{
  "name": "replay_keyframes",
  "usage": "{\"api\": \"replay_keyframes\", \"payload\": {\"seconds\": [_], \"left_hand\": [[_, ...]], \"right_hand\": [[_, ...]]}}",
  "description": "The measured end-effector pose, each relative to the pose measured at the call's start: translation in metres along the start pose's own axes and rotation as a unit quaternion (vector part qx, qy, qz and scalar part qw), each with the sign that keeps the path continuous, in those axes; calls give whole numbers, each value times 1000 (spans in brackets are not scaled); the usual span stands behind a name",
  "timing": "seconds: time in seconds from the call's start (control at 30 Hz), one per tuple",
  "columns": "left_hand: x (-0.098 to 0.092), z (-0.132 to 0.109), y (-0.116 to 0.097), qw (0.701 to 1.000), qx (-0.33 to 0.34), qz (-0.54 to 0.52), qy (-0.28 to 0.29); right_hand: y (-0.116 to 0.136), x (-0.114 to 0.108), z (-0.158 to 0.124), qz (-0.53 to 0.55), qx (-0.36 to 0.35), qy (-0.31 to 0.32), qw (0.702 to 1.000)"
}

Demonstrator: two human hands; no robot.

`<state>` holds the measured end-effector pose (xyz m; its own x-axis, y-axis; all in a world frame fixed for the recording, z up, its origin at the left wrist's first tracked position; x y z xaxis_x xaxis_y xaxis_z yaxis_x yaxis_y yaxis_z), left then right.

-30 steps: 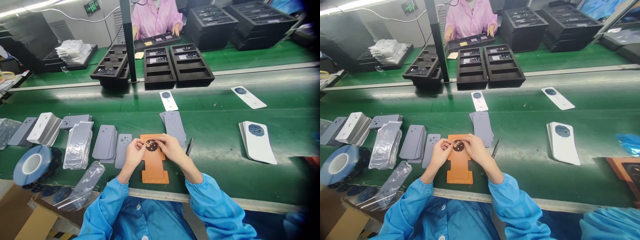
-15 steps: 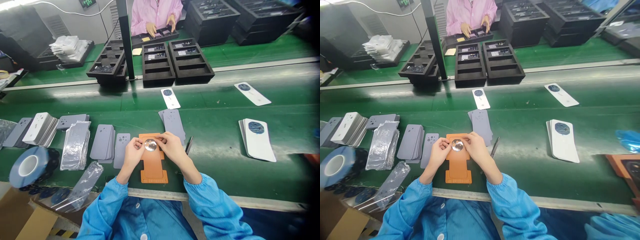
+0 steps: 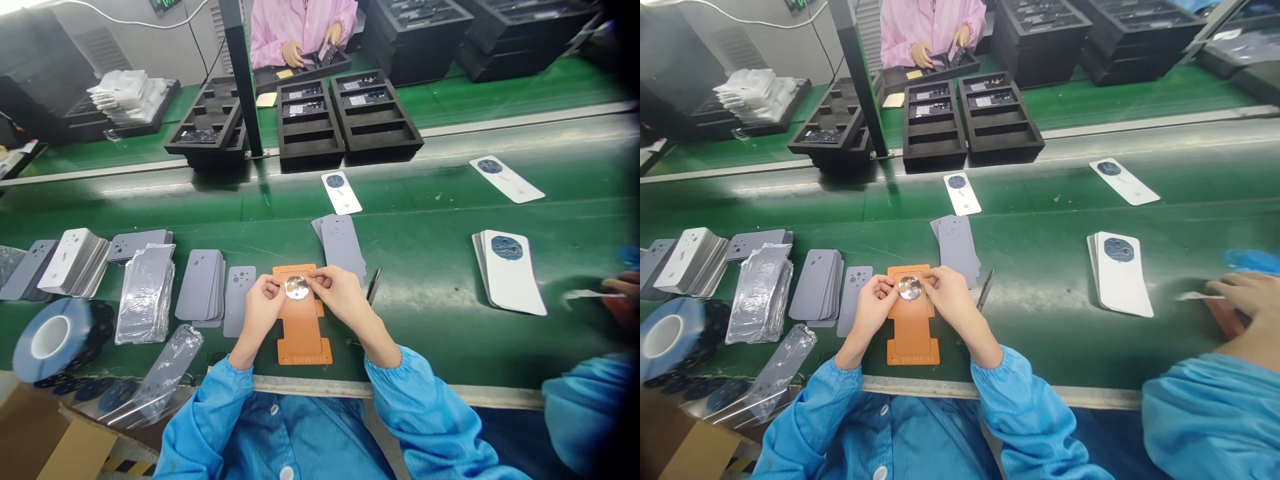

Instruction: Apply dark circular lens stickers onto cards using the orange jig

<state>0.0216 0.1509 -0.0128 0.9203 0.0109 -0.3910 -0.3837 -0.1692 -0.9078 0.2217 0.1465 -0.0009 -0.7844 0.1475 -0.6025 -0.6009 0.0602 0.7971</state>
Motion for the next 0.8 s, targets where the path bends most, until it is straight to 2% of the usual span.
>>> {"api": "replay_keyframes", "payload": {"seconds": [0.8], "left_hand": [[3, -2, -2, 1000, -5, 1, 8]], "right_hand": [[1, 1, -2, 5, -5, 4, 1000]]}}
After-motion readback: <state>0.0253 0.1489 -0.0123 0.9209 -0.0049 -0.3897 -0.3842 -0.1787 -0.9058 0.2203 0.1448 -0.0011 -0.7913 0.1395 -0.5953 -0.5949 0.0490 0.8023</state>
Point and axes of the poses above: each hand's wrist, its own z-axis towards the middle knuckle, its own x-axis out of the palm, y = z × x, the point moved 7 cm from there along z, towards the middle knuckle, and after that the axes turned 5 degrees about -y, right-handed, at the moved point
